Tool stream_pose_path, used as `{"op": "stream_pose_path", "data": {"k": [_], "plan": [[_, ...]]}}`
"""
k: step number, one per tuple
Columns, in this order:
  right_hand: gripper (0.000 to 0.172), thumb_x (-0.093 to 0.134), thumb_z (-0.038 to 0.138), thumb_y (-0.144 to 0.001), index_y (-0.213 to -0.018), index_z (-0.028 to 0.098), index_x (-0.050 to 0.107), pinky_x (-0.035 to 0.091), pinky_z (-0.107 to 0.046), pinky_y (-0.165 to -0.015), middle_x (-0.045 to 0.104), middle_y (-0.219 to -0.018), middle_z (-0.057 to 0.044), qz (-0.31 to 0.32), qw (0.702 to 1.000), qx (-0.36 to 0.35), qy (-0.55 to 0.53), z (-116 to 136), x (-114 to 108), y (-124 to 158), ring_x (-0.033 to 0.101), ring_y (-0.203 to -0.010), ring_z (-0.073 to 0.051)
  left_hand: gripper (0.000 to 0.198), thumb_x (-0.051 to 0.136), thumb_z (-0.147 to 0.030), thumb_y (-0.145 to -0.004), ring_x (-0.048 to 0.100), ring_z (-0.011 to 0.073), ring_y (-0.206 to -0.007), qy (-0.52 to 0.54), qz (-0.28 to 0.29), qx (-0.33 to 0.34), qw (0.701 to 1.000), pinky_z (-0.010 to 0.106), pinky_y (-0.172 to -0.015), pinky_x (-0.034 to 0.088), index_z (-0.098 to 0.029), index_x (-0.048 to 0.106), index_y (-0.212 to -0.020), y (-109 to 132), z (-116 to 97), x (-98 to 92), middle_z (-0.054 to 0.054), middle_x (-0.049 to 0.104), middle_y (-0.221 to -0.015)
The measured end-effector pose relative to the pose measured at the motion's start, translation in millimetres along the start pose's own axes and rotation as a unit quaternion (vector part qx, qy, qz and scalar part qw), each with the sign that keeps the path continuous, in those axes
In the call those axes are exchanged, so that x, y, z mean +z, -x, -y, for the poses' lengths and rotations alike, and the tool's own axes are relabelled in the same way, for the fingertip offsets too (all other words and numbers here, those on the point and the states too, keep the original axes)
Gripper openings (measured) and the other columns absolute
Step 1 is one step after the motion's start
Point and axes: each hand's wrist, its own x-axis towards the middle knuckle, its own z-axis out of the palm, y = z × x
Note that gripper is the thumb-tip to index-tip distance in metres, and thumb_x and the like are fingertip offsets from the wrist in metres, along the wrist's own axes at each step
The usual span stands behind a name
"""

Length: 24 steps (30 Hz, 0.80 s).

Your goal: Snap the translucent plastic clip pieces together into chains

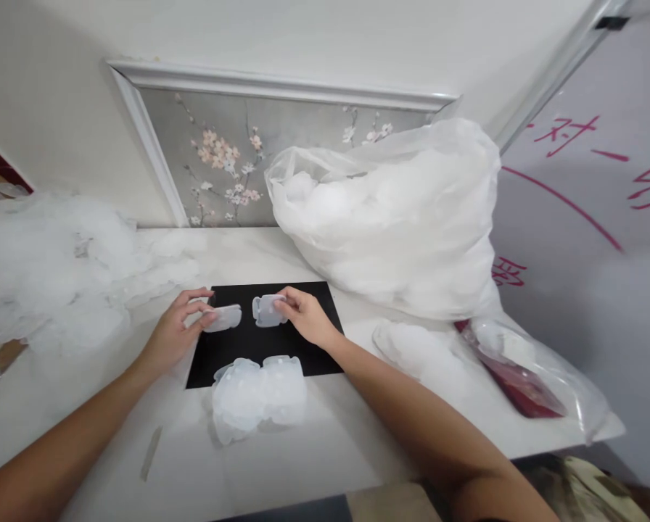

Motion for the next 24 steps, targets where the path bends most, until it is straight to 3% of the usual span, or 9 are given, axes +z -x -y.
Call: {"op": "stream_pose_path", "data": {"k": [2, 4, 7, 10, 14, 24], "plan": [[0.027, 0.067, 0.045, -0.082, -0.091, 0.019, 0.065, 0.054, -0.033, -0.071, 0.069, -0.076, -0.001, 0.025, 0.986, 0.086, -0.144, 0.6, 1.0, -1.3, 0.066, -0.071, -0.017, 0.033, 0.064, -0.053, -0.079, 0.063, 0.0251, -0.096, 0.095, 0.007, -0.067, 0.993, 0.039, -0.086, 0.05, -0.02, 0.066, -0.078, 1.6, -4.7, 0.4, 0.008, 0.068, -0.104], [0.03, 0.071, 0.043, -0.08, -0.096, 0.019, 0.067, 0.056, -0.031, -0.071, 0.071, -0.081, -0.002, 0.047, 0.96, 0.141, -0.238, 1.7, 1.2, -2.3, 0.068, -0.072, -0.016, 0.037, 0.069, -0.055, -0.076, 0.065, 0.0214, -0.081, 0.215, 0.036, -0.142, 0.965, 0.035, -0.076, 0.053, -0.02, 0.063, -0.086, 3.3, -7.9, 1.5, 0.005, 0.07, -0.089], [0.029, 0.067, 0.042, -0.085, -0.099, 0.016, 0.068, 0.057, -0.032, -0.072, 0.073, -0.083, -0.006, 0.054, 0.937, 0.184, -0.291, 4.0, 0.6, -2.9, 0.07, -0.073, -0.017, 0.035, 0.073, -0.045, -0.076, 0.068, 0.0206, -0.08, 0.336, 0.069, -0.213, 0.915, 0.033, -0.074, 0.055, -0.019, 0.062, -0.096, 4.7, -10.9, 3.1, 0.006, 0.072, -0.089], [0.034, 0.056, 0.045, -0.093, -0.102, 0.014, 0.068, 0.057, -0.033, -0.073, 0.074, -0.084, -0.009, 0.049, 0.928, 0.204, -0.307, 5.0, -0.4, -3.1, 0.071, -0.074, -0.018, 0.025, 0.059, -0.037, -0.09, 0.071, 0.0214, -0.085, 0.392, 0.082, -0.255, 0.88, 0.034, -0.078, 0.057, -0.017, 0.063, -0.106, 3.9, -14.7, 2.9, 0.01, 0.073, -0.096], [0.041, 0.046, 0.046, -0.098, -0.106, 0.012, 0.068, 0.058, -0.034, -0.075, 0.074, -0.084, -0.011, 0.052, 0.923, 0.219, -0.313, 2.5, -1.9, -3.5, 0.072, -0.074, -0.018, 0.031, 0.039, -0.033, -0.1, 0.072, 0.0226, -0.088, 0.438, 0.078, -0.297, 0.845, 0.038, -0.082, 0.058, -0.014, 0.063, -0.105, 1.7, -21.6, 1.5, 0.013, 0.074, -0.1], [0.043, 0.04, 0.043, -0.1, -0.107, 0.012, 0.068, 0.058, -0.033, -0.073, 0.074, -0.082, -0.011, 0.059, 0.918, 0.222, -0.322, 1.9, -3.3, -0.9, 0.071, -0.07, -0.017, 0.038, 0.034, -0.036, -0.101, 0.073, 0.0248, -0.087, 0.481, 0.103, -0.292, 0.82, 0.043, -0.085, 0.057, -0.014, 0.065, -0.1, 5.2, -19.9, 2.2, 0.015, 0.074, -0.099]]}}
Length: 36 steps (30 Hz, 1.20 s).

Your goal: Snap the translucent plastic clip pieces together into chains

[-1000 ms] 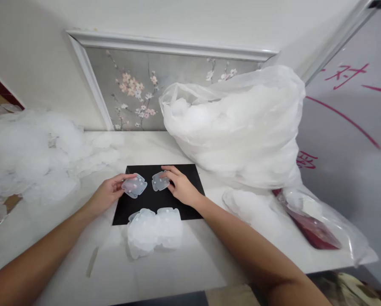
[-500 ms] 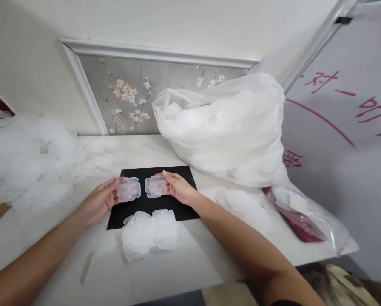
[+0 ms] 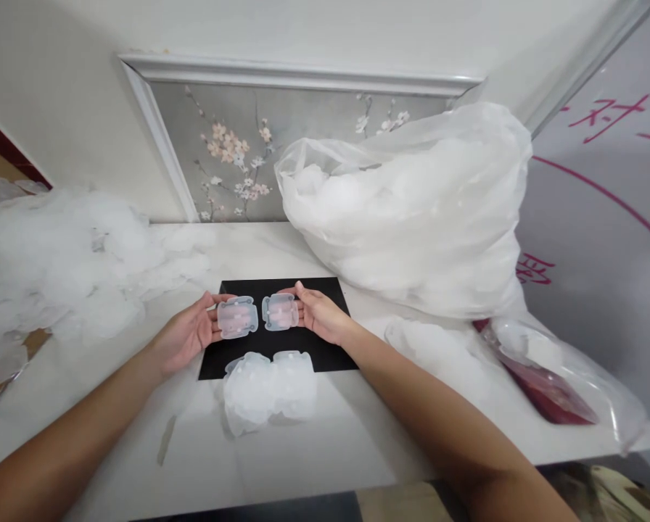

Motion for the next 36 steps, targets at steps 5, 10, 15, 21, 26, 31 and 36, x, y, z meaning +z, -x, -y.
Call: {"op": "stream_pose_path", "data": {"k": [5, 10, 15, 21, 26, 31, 36], "plan": [[0.045, 0.037, 0.044, -0.101, -0.11, 0.012, 0.067, 0.058, -0.034, -0.074, 0.074, -0.08, -0.011, -0.001, 1.0, 0.005, 0.011, 1.4, -1.2, -1.9, 0.071, -0.068, -0.017, 0.036, 0.039, -0.038, -0.099, 0.073, 0.0251, -0.087, -0.016, 0.017, -0.004, 1.0, 0.04, -0.081, 0.058, -0.014, 0.065, -0.103, -0.5, -2.7, 0.3, 0.014, 0.074, -0.1], [0.046, 0.036, 0.045, -0.101, -0.111, 0.012, 0.066, 0.057, -0.033, -0.073, 0.074, -0.08, -0.01, 0.005, 1.0, 0.006, 0.016, 3.3, -1.0, -3.6, 0.07, -0.066, -0.016, 0.038, 0.037, -0.04, -0.099, 0.072, 0.0256, -0.09, -0.031, 0.029, -0.006, 0.999, 0.04, -0.082, 0.058, -0.014, 0.064, -0.105, 0.8, -4.5, 2.4, 0.015, 0.074, -0.103], [0.048, 0.033, 0.045, -0.102, -0.111, 0.012, 0.065, 0.057, -0.031, -0.07, 0.073, -0.078, -0.009, -0.005, 1.0, 0.012, 0.022, 10.0, 2.7, 1.4, 0.069, -0.064, -0.016, 0.039, 0.036, -0.04, -0.099, 0.072, 0.0261, -0.091, -0.033, 0.024, -0.006, 0.999, 0.042, -0.084, 0.057, -0.015, 0.064, -0.104, 3.8, -7.7, 5.9, 0.015, 0.073, -0.105], [0.051, 0.034, 0.052, -0.099, -0.109, 0.013, 0.066, 0.057, -0.03, -0.068, 0.073, -0.079, -0.009, -0.005, 0.999, -0.014, 0.043, 27.7, 7.0, 9.8, 0.069, -0.064, -0.016, 0.038, 0.038, -0.04, -0.099, 0.072, 0.0258, -0.09, -0.028, 0.019, 0.003, 0.999, 0.041, -0.081, 0.058, -0.015, 0.065, -0.1, 3.8, -11.0, 7.3, 0.015, 0.073, -0.106], [0.053, 0.035, 0.056, -0.098, -0.11, 0.014, 0.066, 0.057, -0.033, -0.074, 0.073, -0.083, -0.01, -0.002, 0.997, -0.03, 0.075, 33.6, 4.7, 16.8, 0.07, -0.07, -0.017, 0.039, 0.045, -0.048, -0.095, 0.071, 0.0273, -0.093, -0.058, 0.069, 0.028, 0.996, 0.045, -0.086, 0.056, -0.018, 0.067, -0.103, 3.5, -9.1, 5.1, 0.014, 0.073, -0.108], [0.056, 0.059, 0.067, -0.08, -0.108, 0.019, 0.069, 0.05, -0.04, -0.095, 0.072, -0.107, -0.011, 0.133, 0.958, -0.08, 0.24, 30.3, 7.1, 54.4, 0.068, -0.101, -0.023, 0.037, 0.059, -0.051, -0.087, 0.061, 0.0316, -0.118, -0.342, 0.301, 0.044, 0.889, 0.045, -0.101, 0.046, -0.023, 0.072, -0.108, 30.0, -14.6, 9.7, 0.012, 0.068, -0.124], [0.031, 0.067, 0.042, -0.084, -0.11, 0.026, 0.072, 0.025, -0.047, -0.116, 0.064, -0.13, -0.01, 0.324, 0.835, -0.051, 0.442, 36.6, 13.3, 90.6, 0.04, -0.14, -0.026, 0.027, 0.067, -0.025, -0.084, 0.043, 0.031, -0.137, -0.508, 0.435, 0.056, 0.741, 0.048, -0.118, 0.02, -0.028, 0.074, -0.109, 57.4, -27.6, 17.9, 0.007, 0.059, -0.139]]}}
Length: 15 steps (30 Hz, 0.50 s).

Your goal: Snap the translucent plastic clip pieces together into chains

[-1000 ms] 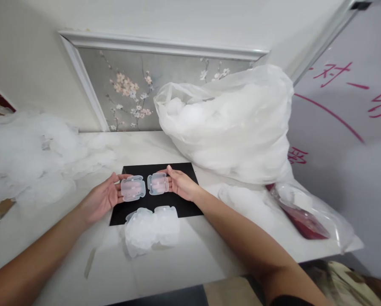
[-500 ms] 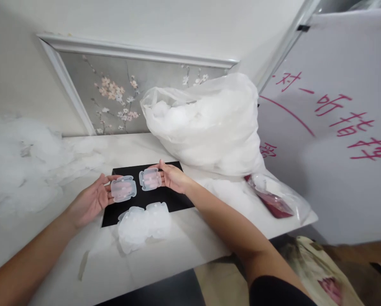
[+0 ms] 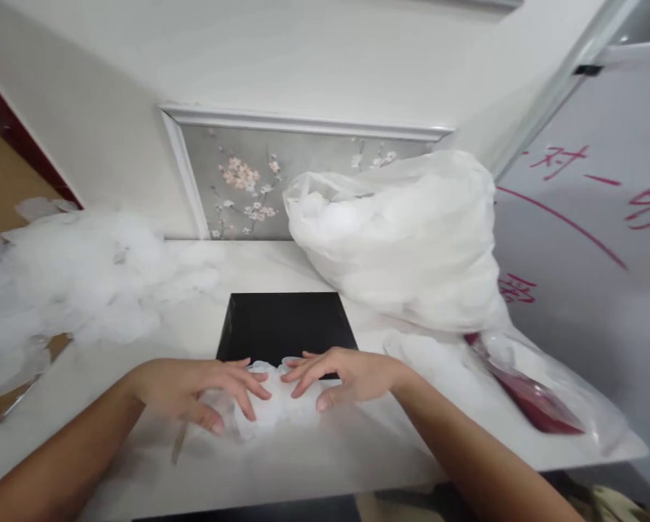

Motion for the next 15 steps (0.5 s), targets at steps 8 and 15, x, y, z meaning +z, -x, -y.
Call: {"op": "stream_pose_path", "data": {"k": [8, 15], "plan": [[0.024, 0.057, 0.029, -0.091, -0.11, 0.02, 0.068, 0.051, -0.037, -0.091, 0.073, -0.105, -0.008, -0.199, 0.966, 0.017, 0.163, -7.4, -45.3, -121.6, 0.069, -0.097, -0.021, 0.031, 0.064, -0.028, -0.083, 0.053, 0.0303, -0.127, -0.147, -0.57, -0.147, 0.795, 0.043, -0.111, 0.033, -0.023, 0.067, -0.113, 29.7, 57.3, -51.0, 0.011, 0.063, -0.131], [0.057, 0.062, 0.025, -0.088, -0.142, 0.022, 0.045, 0.039, -0.052, -0.101, 0.045, -0.148, -0.017, -0.219, 0.887, 0.039, 0.405, -21.1, -37.9, -281.1, 0.046, -0.13, -0.034, 0.029, 0.067, -0.022, -0.076, 0.041, 0.0434, -0.132, -0.174, -0.677, -0.2, 0.686, 0.058, -0.109, 0.024, -0.017, 0.067, -0.104, 62.1, 117.3, -69.6, 0.021, 0.063, -0.125]]}}
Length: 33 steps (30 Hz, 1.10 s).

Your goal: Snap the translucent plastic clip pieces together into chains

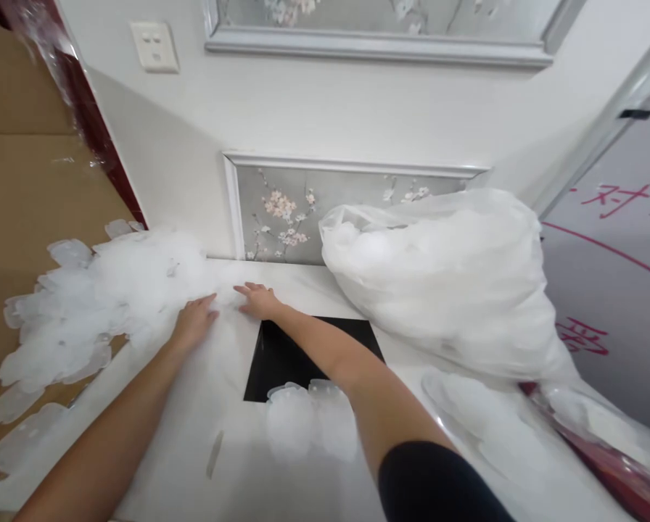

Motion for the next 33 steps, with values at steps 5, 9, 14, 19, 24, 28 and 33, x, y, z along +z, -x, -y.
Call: {"op": "stream_pose_path", "data": {"k": [5, 9, 14, 19, 24, 28, 33], "plan": [[0.037, 0.045, 0.015, -0.094, -0.125, 0.024, 0.063, 0.034, -0.05, -0.098, 0.064, -0.127, -0.012, 0.006, 0.997, -0.03, 0.064, 11.8, 10.0, -31.9, 0.049, -0.122, -0.032, 0.006, 0.066, -0.018, -0.071, 0.054, 0.0401, -0.113, 0.035, -0.019, 0.006, 0.999, 0.05, -0.103, 0.035, -0.023, 0.07, -0.072, -4.7, 9.4, 1.2, 0.014, 0.07, -0.084], [0.036, 0.041, 0.013, -0.095, -0.123, 0.021, 0.064, 0.027, -0.045, -0.1, 0.067, -0.12, -0.013, -0.016, 0.995, -0.043, 0.089, -4.8, -9.5, -4.8, 0.049, -0.121, -0.029, 0.014, 0.061, -0.017, -0.075, 0.051, 0.0397, -0.113, 0.07, -0.03, 0.025, 0.997, 0.05, -0.103, 0.034, -0.024, 0.07, -0.065, -4.1, -4.2, -1.9, 0.013, 0.068, -0.076], [0.039, 0.043, 0.015, -0.095, -0.129, 0.023, 0.06, 0.025, -0.052, -0.103, 0.064, -0.128, -0.014, -0.095, 0.99, 0.009, 0.109, -45.9, -26.8, 94.9, 0.048, -0.124, -0.032, 0.015, 0.062, -0.023, -0.081, 0.048, 0.0345, -0.117, 0.121, 0.007, 0.094, 0.988, 0.048, -0.109, 0.03, -0.025, 0.074, -0.09, 18.8, -45.0, 18.1, 0.012, 0.069, -0.104], [0.061, 0.065, 0.037, -0.086, -0.142, 0.03, 0.043, 0.035, -0.052, -0.106, 0.043, -0.15, -0.011, -0.066, 0.994, 0.066, -0.049, -78.7, -19.4, 184.4, 0.043, -0.134, -0.031, 0.012, 0.071, -0.033, -0.076, 0.052, 0.0361, -0.106, 0.114, 0.194, 0.194, 0.955, 0.051, -0.102, 0.034, -0.024, 0.072, -0.084, 48.4, -60.8, 58.4, 0.013, 0.067, -0.099], [0.039, 0.058, 0.025, -0.086, -0.124, 0.023, 0.057, 0.048, -0.043, -0.096, 0.057, -0.13, -0.012, -0.176, 0.968, 0.124, -0.125, -91.3, -20.8, 203.4, 0.059, -0.113, -0.026, 0.017, 0.065, -0.038, -0.082, 0.047, 0.0424, -0.117, -0.011, 0.162, 0.2, 0.966, 0.057, -0.102, 0.03, -0.021, 0.068, -0.079, 46.5, -58.4, 62.7, 0.018, 0.064, -0.111], [0.017, 0.051, 0.016, -0.083, -0.087, 0.021, 0.067, 0.044, -0.046, -0.096, 0.068, -0.103, -0.011, -0.206, 0.968, 0.117, -0.087, -88.3, -32.7, 197.9, 0.06, -0.102, -0.028, 0.014, 0.06, -0.029, -0.085, 0.045, 0.0419, -0.123, -0.015, 0.155, 0.221, 0.963, 0.056, -0.104, 0.03, -0.019, 0.068, -0.09, 42.9, -76.3, 65.4, 0.02, 0.06, -0.124], [0.018, 0.052, 0.035, -0.086, -0.084, 0.022, 0.064, 0.045, -0.039, -0.081, 0.065, -0.076, -0.004, -0.285, 0.913, 0.218, -0.195, -77.6, -41.2, 201.3, 0.059, -0.076, -0.022, 0.024, 0.058, -0.026, -0.086, 0.053, 0.0315, -0.12, 0.049, 0.227, 0.279, 0.932, 0.044, -0.106, 0.035, -0.023, 0.068, -0.109, 41.3, -103.3, 103.7, 0.012, 0.064, -0.124]]}}
